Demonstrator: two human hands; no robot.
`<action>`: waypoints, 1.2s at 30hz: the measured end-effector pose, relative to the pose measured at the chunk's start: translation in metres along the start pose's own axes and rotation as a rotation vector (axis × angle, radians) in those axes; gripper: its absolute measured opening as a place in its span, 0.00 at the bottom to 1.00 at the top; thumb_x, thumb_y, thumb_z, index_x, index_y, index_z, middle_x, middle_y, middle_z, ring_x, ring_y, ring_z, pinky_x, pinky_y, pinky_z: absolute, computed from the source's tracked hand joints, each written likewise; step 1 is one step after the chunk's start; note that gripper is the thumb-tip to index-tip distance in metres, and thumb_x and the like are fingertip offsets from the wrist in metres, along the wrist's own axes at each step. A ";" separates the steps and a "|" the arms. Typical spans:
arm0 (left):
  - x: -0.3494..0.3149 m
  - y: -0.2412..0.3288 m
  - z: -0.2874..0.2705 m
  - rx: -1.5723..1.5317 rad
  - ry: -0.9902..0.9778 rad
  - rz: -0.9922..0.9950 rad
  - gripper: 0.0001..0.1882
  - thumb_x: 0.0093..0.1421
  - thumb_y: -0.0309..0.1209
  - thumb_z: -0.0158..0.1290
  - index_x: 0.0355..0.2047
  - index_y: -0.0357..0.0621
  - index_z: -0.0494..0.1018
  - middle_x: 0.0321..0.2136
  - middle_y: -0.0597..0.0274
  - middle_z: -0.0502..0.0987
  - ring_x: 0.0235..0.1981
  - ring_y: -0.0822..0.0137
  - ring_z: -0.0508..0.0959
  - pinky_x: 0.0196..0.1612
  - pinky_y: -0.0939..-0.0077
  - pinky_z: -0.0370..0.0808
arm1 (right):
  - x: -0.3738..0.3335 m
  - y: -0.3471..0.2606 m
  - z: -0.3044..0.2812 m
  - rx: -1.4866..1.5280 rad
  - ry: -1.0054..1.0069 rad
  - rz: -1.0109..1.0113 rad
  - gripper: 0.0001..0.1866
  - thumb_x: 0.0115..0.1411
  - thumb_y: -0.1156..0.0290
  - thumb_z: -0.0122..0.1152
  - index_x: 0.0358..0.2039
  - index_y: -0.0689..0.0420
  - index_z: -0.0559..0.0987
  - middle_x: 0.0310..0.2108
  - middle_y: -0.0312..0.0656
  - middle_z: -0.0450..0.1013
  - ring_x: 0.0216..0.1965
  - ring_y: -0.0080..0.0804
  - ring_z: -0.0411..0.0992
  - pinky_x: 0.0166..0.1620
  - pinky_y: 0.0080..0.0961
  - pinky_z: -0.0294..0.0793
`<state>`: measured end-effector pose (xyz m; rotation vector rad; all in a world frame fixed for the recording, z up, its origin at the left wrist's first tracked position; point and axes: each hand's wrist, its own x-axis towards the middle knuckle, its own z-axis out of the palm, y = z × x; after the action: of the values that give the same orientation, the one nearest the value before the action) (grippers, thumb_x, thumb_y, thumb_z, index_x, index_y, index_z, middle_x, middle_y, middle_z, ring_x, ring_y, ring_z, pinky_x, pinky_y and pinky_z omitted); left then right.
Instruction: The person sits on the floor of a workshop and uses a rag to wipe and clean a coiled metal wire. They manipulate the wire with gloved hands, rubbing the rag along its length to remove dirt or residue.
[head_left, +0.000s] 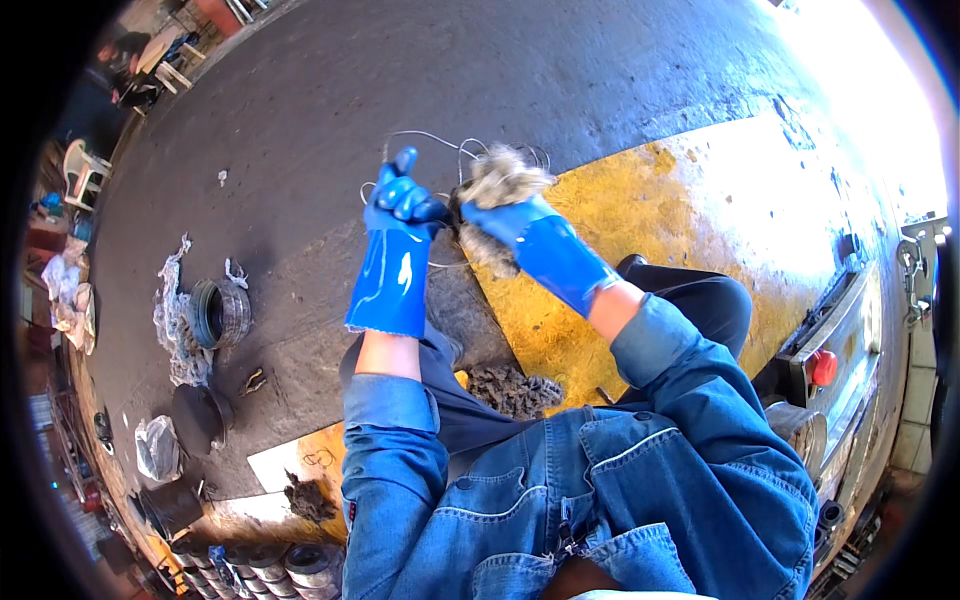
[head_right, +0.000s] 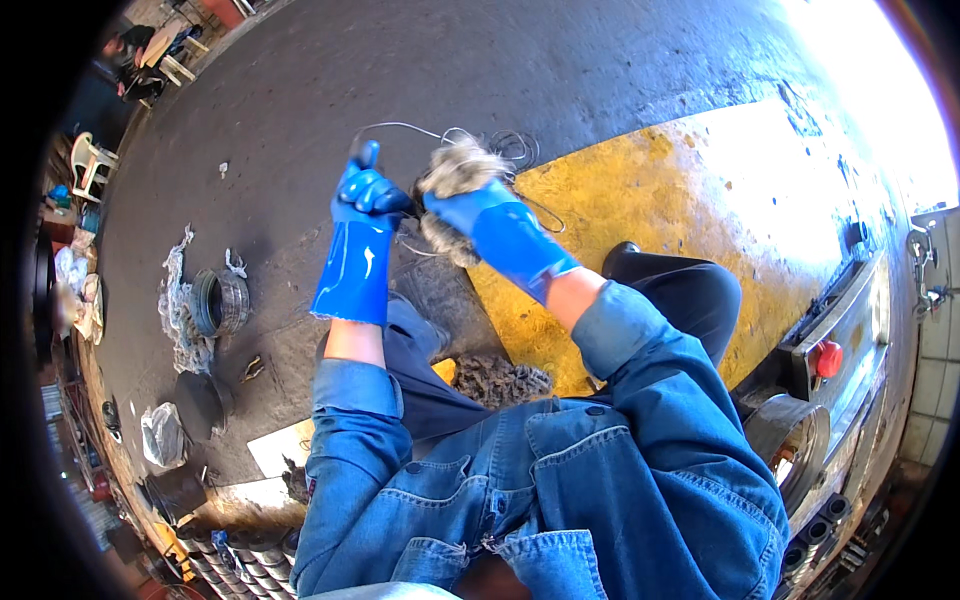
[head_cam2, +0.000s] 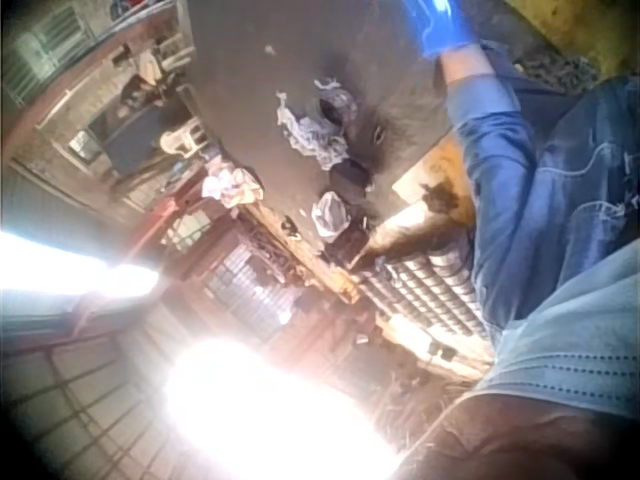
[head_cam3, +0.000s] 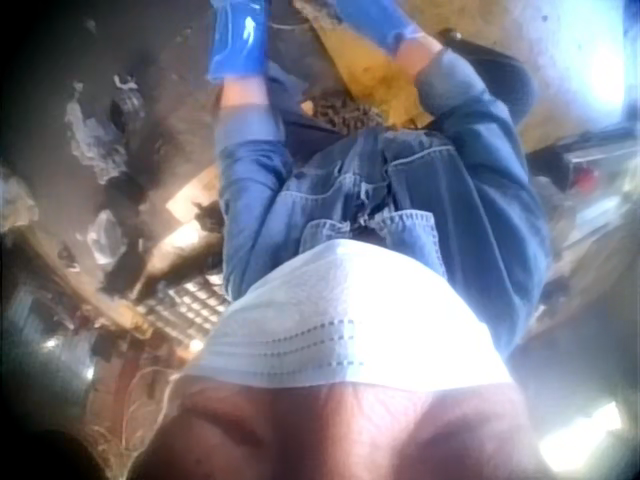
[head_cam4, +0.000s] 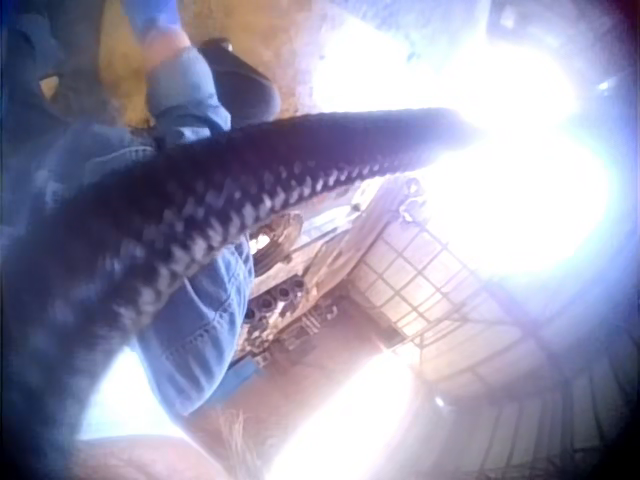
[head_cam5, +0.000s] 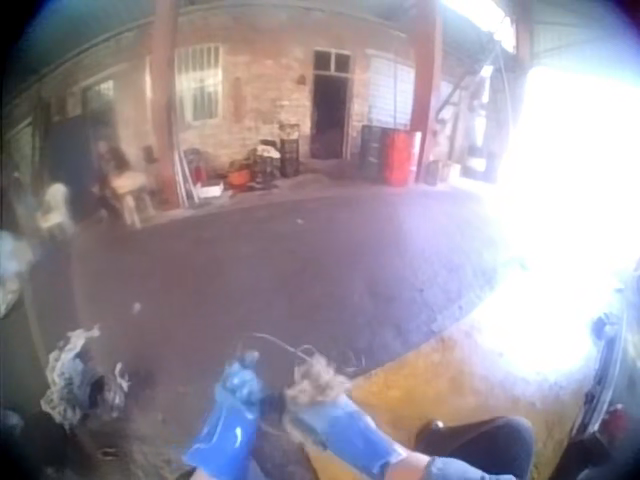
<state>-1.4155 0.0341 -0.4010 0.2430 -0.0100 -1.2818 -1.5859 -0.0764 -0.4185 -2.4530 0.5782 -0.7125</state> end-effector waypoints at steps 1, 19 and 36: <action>0.001 -0.005 0.003 0.060 -0.007 0.010 0.17 0.74 0.40 0.43 0.48 0.41 0.75 0.13 0.82 0.65 0.13 0.79 0.60 0.21 0.76 0.56 | -0.001 -0.002 -0.002 0.050 0.027 0.044 0.11 0.65 0.64 0.57 0.42 0.58 0.79 0.34 0.44 0.77 0.37 0.35 0.76 0.38 0.34 0.77; -0.005 0.046 -0.003 0.164 -0.125 0.181 0.19 0.73 0.39 0.41 0.41 0.40 0.79 0.13 0.81 0.70 0.14 0.78 0.66 0.21 0.77 0.61 | 0.018 -0.046 -0.018 0.770 -0.308 -0.050 0.21 0.58 0.60 0.69 0.49 0.53 0.77 0.38 0.43 0.79 0.40 0.38 0.79 0.47 0.37 0.82; -0.022 0.056 0.005 -0.162 -0.254 0.081 0.22 0.72 0.36 0.38 0.42 0.40 0.82 0.09 0.80 0.70 0.07 0.79 0.61 0.17 0.78 0.58 | -0.080 0.104 -0.016 1.714 0.295 1.064 0.11 0.68 0.62 0.54 0.39 0.57 0.76 0.31 0.44 0.77 0.23 0.37 0.75 0.27 0.40 0.79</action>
<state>-1.3696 0.0688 -0.3825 -0.0594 -0.1315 -1.2183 -1.6826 -0.1206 -0.4965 -0.3377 0.7468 -0.5998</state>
